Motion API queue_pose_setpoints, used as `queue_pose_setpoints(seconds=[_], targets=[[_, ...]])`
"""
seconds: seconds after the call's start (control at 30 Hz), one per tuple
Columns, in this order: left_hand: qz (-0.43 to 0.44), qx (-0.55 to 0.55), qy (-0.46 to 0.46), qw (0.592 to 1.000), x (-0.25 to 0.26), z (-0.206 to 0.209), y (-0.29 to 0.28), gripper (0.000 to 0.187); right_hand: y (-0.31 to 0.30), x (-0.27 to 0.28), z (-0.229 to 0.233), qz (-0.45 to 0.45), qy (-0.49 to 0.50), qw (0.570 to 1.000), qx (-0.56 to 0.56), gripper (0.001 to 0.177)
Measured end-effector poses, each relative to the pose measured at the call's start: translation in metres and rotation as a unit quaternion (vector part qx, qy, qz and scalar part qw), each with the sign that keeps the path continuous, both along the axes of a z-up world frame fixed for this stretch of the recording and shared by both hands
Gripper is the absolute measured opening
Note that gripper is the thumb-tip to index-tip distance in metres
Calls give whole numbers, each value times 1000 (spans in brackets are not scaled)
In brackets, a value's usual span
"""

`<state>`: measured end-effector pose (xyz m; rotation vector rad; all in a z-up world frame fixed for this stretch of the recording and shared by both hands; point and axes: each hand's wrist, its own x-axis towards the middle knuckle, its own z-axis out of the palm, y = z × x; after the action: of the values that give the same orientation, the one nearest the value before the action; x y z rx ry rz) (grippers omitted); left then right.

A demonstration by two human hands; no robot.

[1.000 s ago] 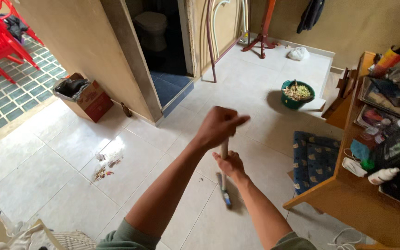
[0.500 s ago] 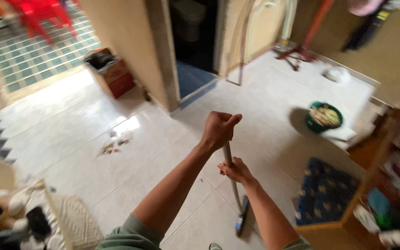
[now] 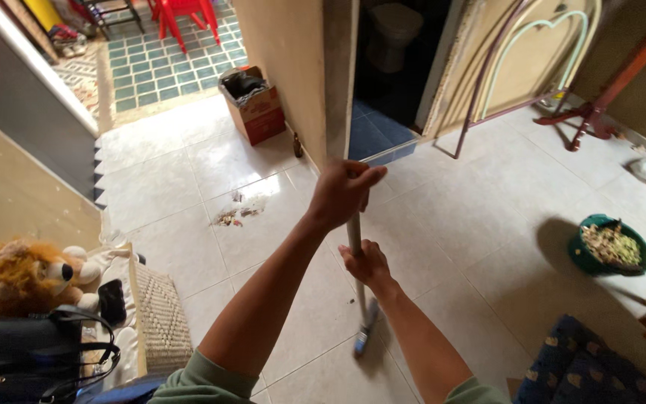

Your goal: The person sweeps the floor with a broom, gathers debris into a pile, and then handles an iron by its cord and body near a desk.

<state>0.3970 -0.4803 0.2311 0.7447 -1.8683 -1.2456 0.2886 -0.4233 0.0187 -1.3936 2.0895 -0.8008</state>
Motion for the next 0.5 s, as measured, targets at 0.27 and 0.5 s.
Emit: queue_pose_setpoints(seconds=[0.27,0.5], targets=[[43,121,59,990,22,-66,-79,42,-50,-9,-41,54,66,992,91,45],[55,49,-7,997,54,-50,-164,31,-150,44,-23,101,-31,986,130,56]])
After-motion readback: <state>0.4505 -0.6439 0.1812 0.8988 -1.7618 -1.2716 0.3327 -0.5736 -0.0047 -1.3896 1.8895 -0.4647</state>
